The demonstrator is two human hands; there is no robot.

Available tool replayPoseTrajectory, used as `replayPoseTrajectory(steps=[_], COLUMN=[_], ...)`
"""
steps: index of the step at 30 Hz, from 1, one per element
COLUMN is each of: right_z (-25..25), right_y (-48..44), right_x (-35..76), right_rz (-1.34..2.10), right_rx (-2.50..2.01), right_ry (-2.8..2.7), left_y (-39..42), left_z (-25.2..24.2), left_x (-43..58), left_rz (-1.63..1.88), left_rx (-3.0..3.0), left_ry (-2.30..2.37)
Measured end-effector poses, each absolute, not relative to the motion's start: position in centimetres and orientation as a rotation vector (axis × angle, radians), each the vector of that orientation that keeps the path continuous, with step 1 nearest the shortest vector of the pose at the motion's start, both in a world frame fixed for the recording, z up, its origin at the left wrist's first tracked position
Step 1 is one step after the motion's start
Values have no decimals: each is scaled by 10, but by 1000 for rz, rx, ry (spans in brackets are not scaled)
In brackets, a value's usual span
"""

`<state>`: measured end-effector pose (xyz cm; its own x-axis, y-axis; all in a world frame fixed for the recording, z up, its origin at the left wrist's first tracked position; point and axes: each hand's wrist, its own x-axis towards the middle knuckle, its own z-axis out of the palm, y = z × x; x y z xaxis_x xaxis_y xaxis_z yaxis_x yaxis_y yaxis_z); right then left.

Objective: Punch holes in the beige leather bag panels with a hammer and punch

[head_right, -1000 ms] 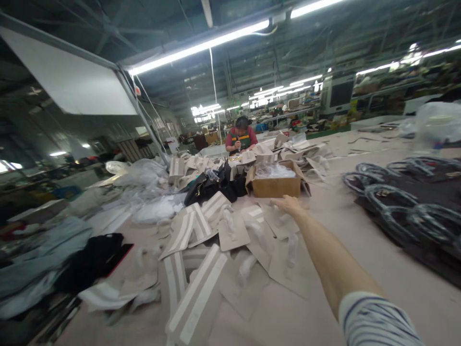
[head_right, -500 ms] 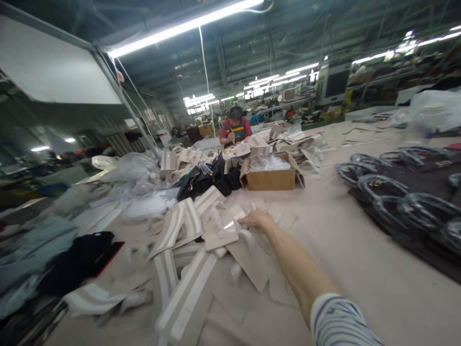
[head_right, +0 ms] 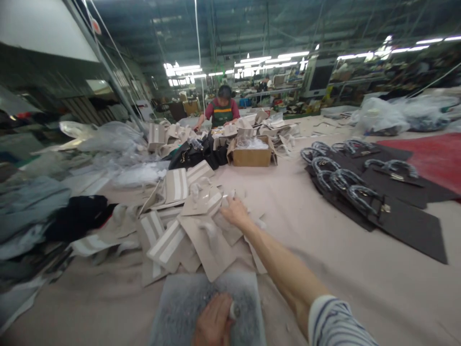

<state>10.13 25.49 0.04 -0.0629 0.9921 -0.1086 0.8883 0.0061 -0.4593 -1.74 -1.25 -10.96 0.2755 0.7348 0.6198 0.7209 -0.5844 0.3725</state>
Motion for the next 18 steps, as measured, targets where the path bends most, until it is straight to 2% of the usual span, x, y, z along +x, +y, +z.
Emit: replayPoseTrajectory(steps=[4,11,18], right_z=[9,-19,29], right_y=[222,143,112], right_x=[156,190,175], right_rz=[443,586,696], right_rx=[-2064,-2107,-2020], right_ry=[-1927,-1948,-1840], left_y=[-11,-14,-15], left_z=[-103,-98,-106], left_x=[-20,-24,-31], left_rz=[1218,1176,1119], left_rx=[2525,2459,2217], left_ry=[1387,1391,1401])
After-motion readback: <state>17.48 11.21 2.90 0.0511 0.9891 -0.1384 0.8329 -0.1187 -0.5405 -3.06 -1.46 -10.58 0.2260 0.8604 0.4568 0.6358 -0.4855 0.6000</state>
